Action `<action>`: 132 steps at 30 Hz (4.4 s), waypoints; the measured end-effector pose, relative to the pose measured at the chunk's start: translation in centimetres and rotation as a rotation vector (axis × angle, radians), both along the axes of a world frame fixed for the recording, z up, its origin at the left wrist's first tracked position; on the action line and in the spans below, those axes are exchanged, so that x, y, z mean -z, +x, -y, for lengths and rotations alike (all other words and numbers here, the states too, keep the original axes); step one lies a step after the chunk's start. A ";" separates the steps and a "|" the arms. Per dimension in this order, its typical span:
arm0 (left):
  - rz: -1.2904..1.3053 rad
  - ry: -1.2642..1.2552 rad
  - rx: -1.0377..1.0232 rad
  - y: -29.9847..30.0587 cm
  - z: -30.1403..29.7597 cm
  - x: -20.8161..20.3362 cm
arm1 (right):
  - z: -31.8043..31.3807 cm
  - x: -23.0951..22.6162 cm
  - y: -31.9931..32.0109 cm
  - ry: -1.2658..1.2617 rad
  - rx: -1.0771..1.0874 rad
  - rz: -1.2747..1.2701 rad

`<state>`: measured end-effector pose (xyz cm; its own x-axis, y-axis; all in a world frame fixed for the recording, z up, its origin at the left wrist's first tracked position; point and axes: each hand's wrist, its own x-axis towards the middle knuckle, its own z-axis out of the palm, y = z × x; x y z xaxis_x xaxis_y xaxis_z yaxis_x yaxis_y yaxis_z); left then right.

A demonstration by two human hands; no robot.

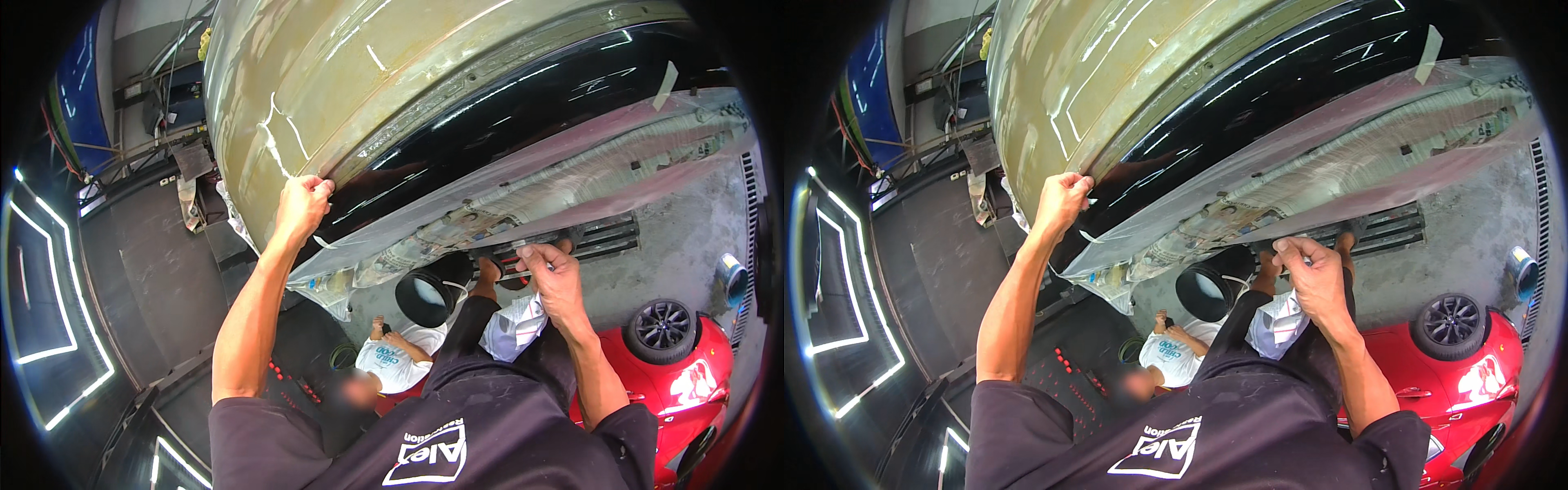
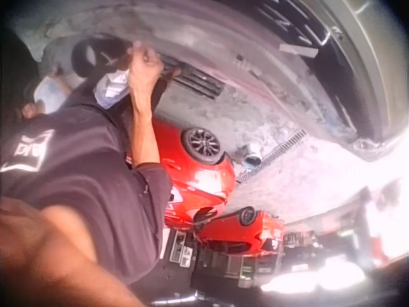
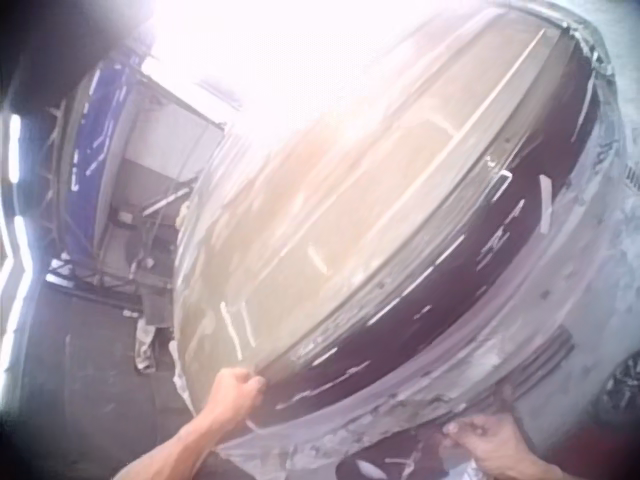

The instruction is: The person tears small pieces of masking tape from a roll and applies them to the edge of a car hood. The hood is partially covered with protective plastic and newspaper. The person works methodically along the edge, placing tape pieces one at a time.

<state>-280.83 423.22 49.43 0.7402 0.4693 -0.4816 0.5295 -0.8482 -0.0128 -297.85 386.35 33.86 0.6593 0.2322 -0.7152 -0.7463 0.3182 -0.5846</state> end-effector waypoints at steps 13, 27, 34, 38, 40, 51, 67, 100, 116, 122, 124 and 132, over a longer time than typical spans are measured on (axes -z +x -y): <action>0.041 0.235 0.267 -0.5 1.5 -0.5 | 1.1 1.2 -1.2 -0.124 -0.063 0.031; 0.288 -0.031 -0.302 -0.7 -0.7 3.0 | 1.0 1.4 0.4 -0.007 -0.016 -0.040; 0.077 -0.178 -0.387 0.8 -0.5 0.3 | 2.5 0.2 0.6 0.016 0.020 -0.024; 0.131 -0.115 -0.229 -0.2 -0.7 0.7 | 4.7 0.7 -0.1 -0.040 0.042 -0.036; 0.181 -0.060 -0.142 -0.8 -0.9 1.0 | 5.4 1.0 -0.6 -0.050 0.041 -0.048; 0.333 -0.097 0.149 -3.2 -0.7 0.5 | 3.6 -0.2 -0.7 -0.065 -0.071 0.013; 0.147 -1.461 -1.020 -24.1 11.1 -2.5 | -6.9 -10.5 0.3 -0.226 -0.594 1.248; 0.361 -1.756 -0.857 -30.3 -5.6 1.5 | -24.4 -13.5 -0.2 -0.147 -0.981 1.028; 0.315 -1.069 -0.209 -27.7 2.7 1.0 | -14.7 -11.8 0.9 -0.330 -1.045 1.244; 0.594 -0.691 0.276 -27.2 3.7 2.5 | -14.5 -11.3 0.5 -0.293 -0.889 1.047; 0.586 -0.588 0.418 -27.6 3.6 2.7 | -14.5 -10.8 0.1 -0.252 -0.879 0.961; 0.576 -0.732 0.463 -28.6 2.9 3.4 | -13.9 -10.8 -1.2 -0.019 -0.852 0.054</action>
<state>-309.48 420.31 46.08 0.9816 -0.1840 -0.0503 -0.0875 -0.6687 0.7384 -299.01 400.24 44.68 0.2980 0.6522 -0.6970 -0.6975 -0.3498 -0.6255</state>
